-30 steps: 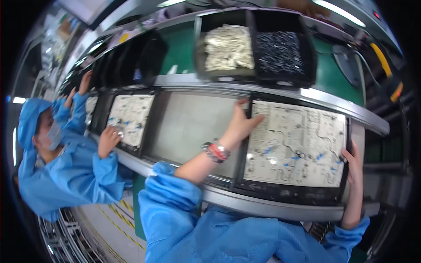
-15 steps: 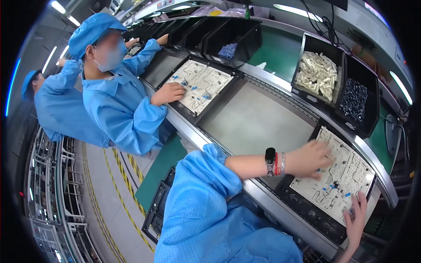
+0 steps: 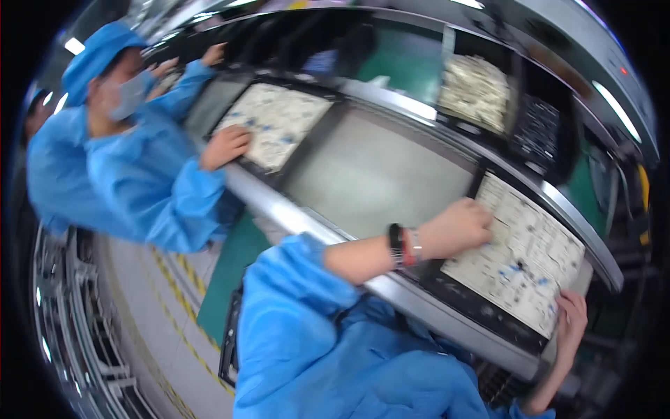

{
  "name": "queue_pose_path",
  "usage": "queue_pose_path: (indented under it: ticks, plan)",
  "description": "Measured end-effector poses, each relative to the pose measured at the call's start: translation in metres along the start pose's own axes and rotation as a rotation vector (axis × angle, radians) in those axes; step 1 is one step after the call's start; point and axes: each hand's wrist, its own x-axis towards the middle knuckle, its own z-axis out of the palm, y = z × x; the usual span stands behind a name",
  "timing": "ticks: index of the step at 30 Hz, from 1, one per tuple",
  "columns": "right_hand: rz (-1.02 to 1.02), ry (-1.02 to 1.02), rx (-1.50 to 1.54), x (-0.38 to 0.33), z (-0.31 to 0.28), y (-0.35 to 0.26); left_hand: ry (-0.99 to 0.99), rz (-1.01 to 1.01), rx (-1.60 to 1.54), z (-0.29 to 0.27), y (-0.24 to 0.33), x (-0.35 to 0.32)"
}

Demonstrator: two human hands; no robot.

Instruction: The person assembles electronic components onto printed circuit boards by hand, taking components from trays and placing them onto the boards on a conveyor belt.

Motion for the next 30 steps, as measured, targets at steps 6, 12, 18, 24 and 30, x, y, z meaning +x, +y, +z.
queue_pose_path:
  ticks: [6,12,18,24,30]
  plan:
    - [0.079,-0.013,0.045,-0.001,0.007,-0.006,-0.026,-0.003,0.023,0.008,0.008,0.000]
    - [0.074,0.022,-0.027,0.001,0.009,-0.017,-0.126,-0.085,0.017,-0.013,0.014,0.003]
    - [0.064,-0.035,0.080,0.004,0.008,-0.009,-0.161,-0.133,-0.014,-0.019,0.022,0.007]
    - [0.106,-0.041,0.114,0.007,0.009,-0.007,-0.184,-0.154,-0.065,-0.019,0.021,0.010]
    - [0.077,-0.120,0.000,0.006,-0.002,-0.016,-0.280,-0.206,-0.047,-0.029,0.035,0.011]
